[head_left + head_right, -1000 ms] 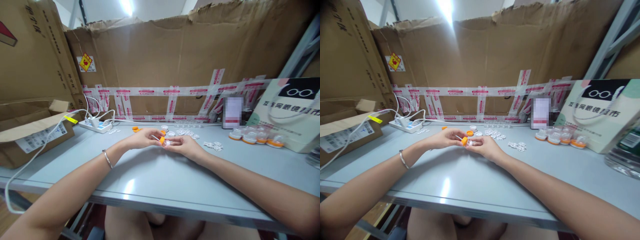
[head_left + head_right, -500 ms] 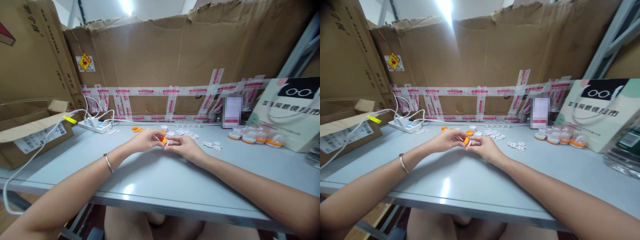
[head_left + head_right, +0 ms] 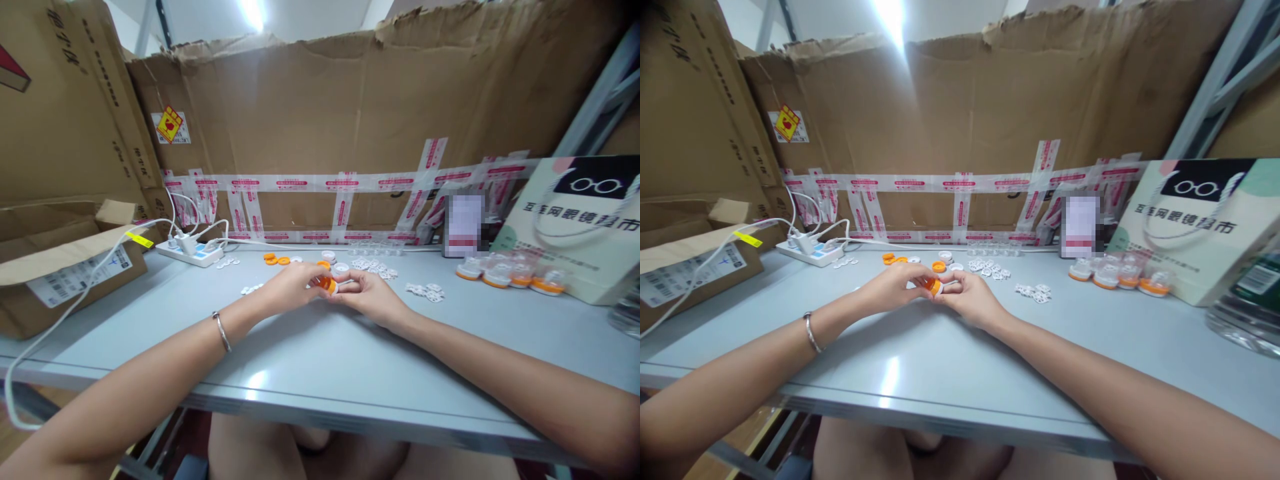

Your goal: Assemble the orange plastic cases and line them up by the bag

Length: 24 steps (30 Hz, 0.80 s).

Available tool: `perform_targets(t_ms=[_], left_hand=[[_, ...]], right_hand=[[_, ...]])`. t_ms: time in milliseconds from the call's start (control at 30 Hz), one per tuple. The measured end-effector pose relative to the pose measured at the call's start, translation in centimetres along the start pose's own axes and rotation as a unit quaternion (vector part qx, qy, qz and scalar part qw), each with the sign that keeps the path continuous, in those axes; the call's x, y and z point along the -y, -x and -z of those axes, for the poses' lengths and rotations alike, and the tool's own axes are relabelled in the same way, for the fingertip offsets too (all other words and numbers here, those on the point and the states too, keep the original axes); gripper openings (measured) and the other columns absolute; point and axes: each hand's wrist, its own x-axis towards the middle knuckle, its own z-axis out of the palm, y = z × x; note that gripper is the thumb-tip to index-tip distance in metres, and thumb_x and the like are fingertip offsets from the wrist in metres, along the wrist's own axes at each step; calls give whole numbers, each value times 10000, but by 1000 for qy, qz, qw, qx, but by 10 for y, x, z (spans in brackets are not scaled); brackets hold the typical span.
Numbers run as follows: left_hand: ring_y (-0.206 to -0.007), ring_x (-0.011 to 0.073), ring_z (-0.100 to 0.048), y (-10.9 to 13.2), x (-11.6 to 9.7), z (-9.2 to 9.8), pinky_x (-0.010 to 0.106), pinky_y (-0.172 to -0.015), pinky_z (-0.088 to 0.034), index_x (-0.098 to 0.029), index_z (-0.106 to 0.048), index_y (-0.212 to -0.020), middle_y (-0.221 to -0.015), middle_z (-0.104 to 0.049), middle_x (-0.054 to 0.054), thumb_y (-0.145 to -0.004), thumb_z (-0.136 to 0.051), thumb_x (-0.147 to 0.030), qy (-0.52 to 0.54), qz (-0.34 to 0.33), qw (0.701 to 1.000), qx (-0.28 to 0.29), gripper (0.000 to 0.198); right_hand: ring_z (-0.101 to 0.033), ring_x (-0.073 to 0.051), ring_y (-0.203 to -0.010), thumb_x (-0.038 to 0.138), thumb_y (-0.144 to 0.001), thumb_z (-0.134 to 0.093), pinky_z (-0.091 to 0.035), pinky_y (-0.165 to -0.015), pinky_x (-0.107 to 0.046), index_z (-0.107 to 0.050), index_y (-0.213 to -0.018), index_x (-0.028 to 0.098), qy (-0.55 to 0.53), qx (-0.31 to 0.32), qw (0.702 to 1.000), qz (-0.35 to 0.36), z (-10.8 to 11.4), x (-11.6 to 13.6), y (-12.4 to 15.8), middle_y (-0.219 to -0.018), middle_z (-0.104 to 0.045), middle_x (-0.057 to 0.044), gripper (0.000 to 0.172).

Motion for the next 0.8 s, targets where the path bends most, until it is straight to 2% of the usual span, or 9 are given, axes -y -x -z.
perform_targets(t_ms=[133,233,433,600,700,800], left_hand=[[-731,126,-569,1,1,0,216,-675,-420,-150,-614,-930,-827,-634,33,-732,-568,-144,5,-23,1000,-13,203],[-688,120,-564,1,2,-1,214,-642,-418,-153,-625,-897,-783,-633,25,-732,-574,-168,-3,-11,1000,-26,173],[-687,130,-563,0,7,-6,222,-629,-414,-147,-634,-858,-773,-646,31,-733,-572,-197,-11,11,1000,-13,149],[-738,144,-547,-1,4,-5,240,-673,-408,-136,-628,-847,-808,-629,43,-733,-576,-188,-31,-25,999,-14,135],[-741,138,-548,-1,2,1,234,-680,-413,-137,-632,-879,-817,-633,44,-742,-563,-178,-3,-16,1000,-9,159],[-752,132,-555,-2,5,9,221,-691,-420,-142,-641,-902,-809,-643,35,-766,-538,-223,61,-1,998,24,189]], right_hand=[[-629,-128,-631,221,-560,-719,-439,-639,-242,-530,-817,181,-6,-6,1000,-5,-1,3,2,-683,-700,9,321],[-620,-119,-611,219,-570,-715,-431,-612,-233,-550,-848,175,-4,-10,1000,-3,-1,3,2,-675,-696,13,326],[-617,-114,-614,214,-589,-705,-428,-605,-229,-570,-862,159,2,-7,1000,-4,-4,1,2,-664,-690,11,310],[-615,-111,-603,193,-573,-713,-430,-613,-228,-566,-868,161,-9,-24,1000,-14,-4,2,4,-646,-688,19,331],[-624,-117,-618,220,-562,-727,-442,-635,-235,-560,-867,169,-29,-22,999,-22,-2,3,3,-658,-693,16,352],[-634,-126,-658,249,-556,-740,-456,-665,-242,-547,-895,181,-51,-12,998,-28,1,3,0,-677,-700,12,396]])
